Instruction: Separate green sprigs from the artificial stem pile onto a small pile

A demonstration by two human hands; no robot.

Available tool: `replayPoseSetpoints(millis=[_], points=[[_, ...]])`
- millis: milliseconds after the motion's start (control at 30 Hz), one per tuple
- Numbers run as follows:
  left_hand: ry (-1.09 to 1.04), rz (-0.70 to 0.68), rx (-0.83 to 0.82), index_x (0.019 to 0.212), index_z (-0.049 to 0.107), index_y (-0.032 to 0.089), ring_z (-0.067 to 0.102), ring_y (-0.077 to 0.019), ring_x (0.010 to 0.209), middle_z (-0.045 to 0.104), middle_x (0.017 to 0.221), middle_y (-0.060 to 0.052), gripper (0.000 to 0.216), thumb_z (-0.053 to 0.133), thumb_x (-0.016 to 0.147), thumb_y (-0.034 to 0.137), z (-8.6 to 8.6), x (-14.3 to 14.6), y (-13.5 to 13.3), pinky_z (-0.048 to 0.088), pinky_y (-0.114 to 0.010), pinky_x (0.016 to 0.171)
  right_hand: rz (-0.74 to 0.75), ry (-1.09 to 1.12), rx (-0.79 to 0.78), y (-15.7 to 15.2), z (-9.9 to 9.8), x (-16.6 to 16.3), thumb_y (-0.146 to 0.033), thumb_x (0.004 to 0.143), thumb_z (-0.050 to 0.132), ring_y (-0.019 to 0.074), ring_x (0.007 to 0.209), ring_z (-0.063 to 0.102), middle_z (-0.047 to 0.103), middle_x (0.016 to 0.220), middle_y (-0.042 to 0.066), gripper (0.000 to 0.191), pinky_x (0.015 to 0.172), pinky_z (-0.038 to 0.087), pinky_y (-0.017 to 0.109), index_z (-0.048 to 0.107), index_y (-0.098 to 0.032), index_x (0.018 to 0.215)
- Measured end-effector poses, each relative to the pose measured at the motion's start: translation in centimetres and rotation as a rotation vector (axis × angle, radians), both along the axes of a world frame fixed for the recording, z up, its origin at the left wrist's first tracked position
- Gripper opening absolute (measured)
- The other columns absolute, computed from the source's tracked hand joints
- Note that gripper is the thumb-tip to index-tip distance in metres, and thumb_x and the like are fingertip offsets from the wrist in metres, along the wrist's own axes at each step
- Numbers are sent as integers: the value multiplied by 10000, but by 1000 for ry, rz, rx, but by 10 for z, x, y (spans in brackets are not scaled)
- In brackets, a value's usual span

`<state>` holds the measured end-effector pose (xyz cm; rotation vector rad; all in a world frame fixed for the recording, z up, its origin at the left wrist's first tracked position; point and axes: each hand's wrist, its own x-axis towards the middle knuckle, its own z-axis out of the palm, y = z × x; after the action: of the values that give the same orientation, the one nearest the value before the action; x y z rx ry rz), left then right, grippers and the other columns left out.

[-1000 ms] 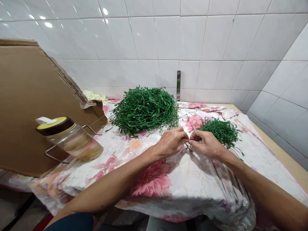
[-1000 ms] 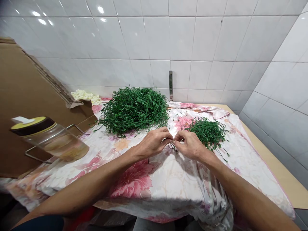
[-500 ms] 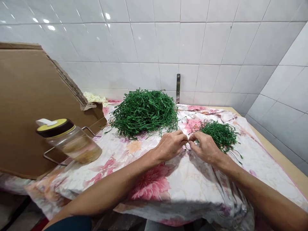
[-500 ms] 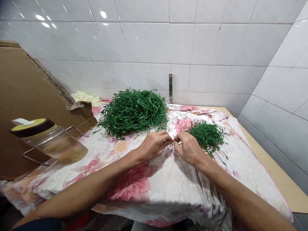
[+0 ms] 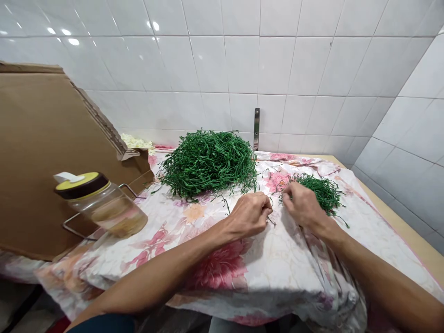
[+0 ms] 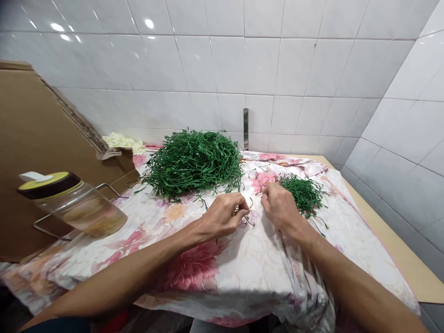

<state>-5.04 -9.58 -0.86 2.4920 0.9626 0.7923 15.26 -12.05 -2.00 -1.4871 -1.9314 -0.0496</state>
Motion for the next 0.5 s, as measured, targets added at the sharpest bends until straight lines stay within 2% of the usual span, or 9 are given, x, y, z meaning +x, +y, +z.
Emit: replayPoseSetpoints(millis=[67, 167, 267, 400, 500], points=[[-147, 9, -134, 812, 733, 145, 576, -136, 662, 713, 783, -51, 116, 638, 839, 204, 4, 1, 1, 417, -259, 637, -46, 118, 68, 0, 11, 11, -205, 889, 565, 189, 684, 598, 672, 796, 57, 65, 667, 457, 311, 593, -205, 831], [-356, 57, -377, 799, 760, 126, 521, -106, 598, 706, 754, -49, 214, 719, 813, 335, 6, 1, 11, 391, -237, 579, -107, 271, 251, -2, 29, 24, -283, 907, 597, 185, 689, 631, 696, 812, 50, 88, 677, 498, 305, 632, -206, 879], [-472, 83, -596, 827, 761, 104, 451, -75, 514, 623, 612, -6, 305, 764, 770, 404, 4, 0, 22, 337, -216, 511, -201, 322, 374, 0, 34, 36, -333, 912, 616, 184, 674, 640, 712, 836, 55, 137, 683, 521, 312, 655, -202, 917], [-486, 45, -728, 843, 748, 96, 410, -55, 450, 518, 497, 44, 320, 770, 750, 401, 0, 1, 25, 296, -199, 464, -251, 166, 360, 12, 26, 59, -299, 920, 586, 210, 722, 661, 724, 850, 69, 140, 752, 537, 354, 682, -198, 906], [-500, 4, -756, 850, 743, 96, 445, -56, 456, 547, 518, 37, 319, 796, 718, 381, -3, 3, 25, 310, -191, 454, -282, -26, 426, 15, 25, 68, -235, 898, 575, 302, 984, 666, 723, 1039, 142, 155, 939, 505, 472, 705, -174, 959]])
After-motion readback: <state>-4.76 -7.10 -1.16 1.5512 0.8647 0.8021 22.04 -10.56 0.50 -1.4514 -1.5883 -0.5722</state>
